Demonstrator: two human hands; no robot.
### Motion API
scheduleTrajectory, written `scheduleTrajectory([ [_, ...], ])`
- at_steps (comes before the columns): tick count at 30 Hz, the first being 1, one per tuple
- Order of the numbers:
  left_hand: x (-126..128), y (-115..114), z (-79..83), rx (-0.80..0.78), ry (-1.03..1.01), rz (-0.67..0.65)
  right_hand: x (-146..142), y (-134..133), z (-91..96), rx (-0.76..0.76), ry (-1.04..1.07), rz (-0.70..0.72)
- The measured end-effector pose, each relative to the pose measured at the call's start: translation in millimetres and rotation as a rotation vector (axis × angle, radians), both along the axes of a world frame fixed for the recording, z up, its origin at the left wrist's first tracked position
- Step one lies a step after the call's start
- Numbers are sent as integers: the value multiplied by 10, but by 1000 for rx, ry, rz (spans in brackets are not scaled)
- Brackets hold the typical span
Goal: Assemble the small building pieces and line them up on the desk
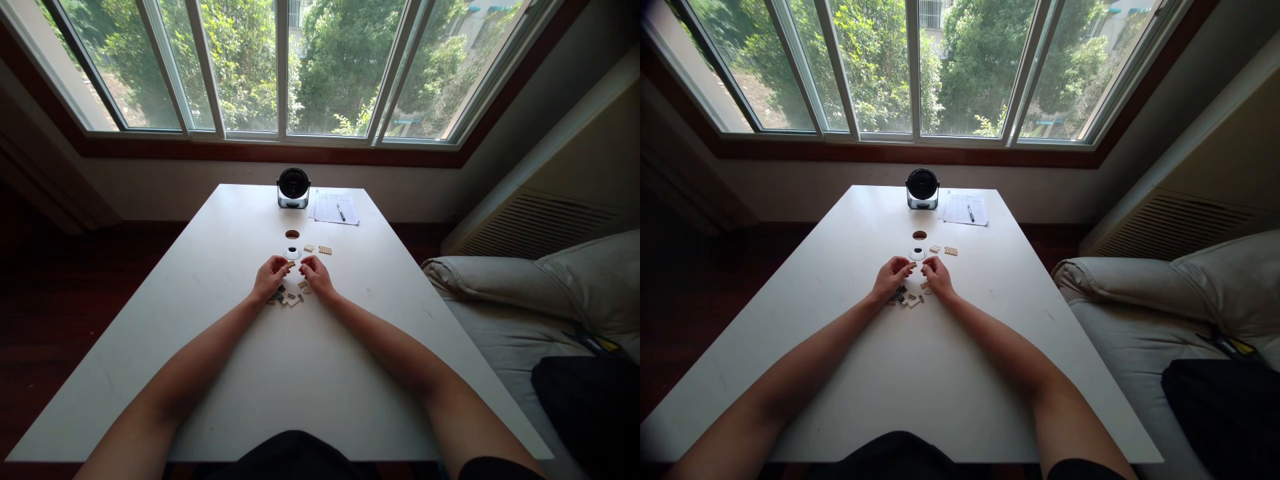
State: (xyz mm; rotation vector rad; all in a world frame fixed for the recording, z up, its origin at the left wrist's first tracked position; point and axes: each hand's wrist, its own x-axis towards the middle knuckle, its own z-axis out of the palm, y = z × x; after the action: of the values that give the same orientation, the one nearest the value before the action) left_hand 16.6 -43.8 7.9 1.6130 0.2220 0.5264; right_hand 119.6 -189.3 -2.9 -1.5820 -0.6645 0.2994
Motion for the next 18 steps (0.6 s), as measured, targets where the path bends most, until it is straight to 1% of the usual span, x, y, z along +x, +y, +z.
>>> scheduleTrajectory([
  [3,41,-20,-36,21,-5,72,-136,60,-10,68,104,-54],
  [5,58,-45,-46,24,-3,109,-212,82,11,112,174,-58],
  [10,43,-88,-56,83,-9,139,-271,104,49,193,312,22],
  [12,42,-82,-68,82,-12,142,-229,111,35,219,322,16],
  [14,55,-64,-82,69,-10,142,-144,115,16,231,280,-30],
  [16,81,-36,-84,59,-1,126,-26,113,7,205,193,-80],
  [18,113,0,-66,50,10,72,104,105,15,150,136,-85],
])
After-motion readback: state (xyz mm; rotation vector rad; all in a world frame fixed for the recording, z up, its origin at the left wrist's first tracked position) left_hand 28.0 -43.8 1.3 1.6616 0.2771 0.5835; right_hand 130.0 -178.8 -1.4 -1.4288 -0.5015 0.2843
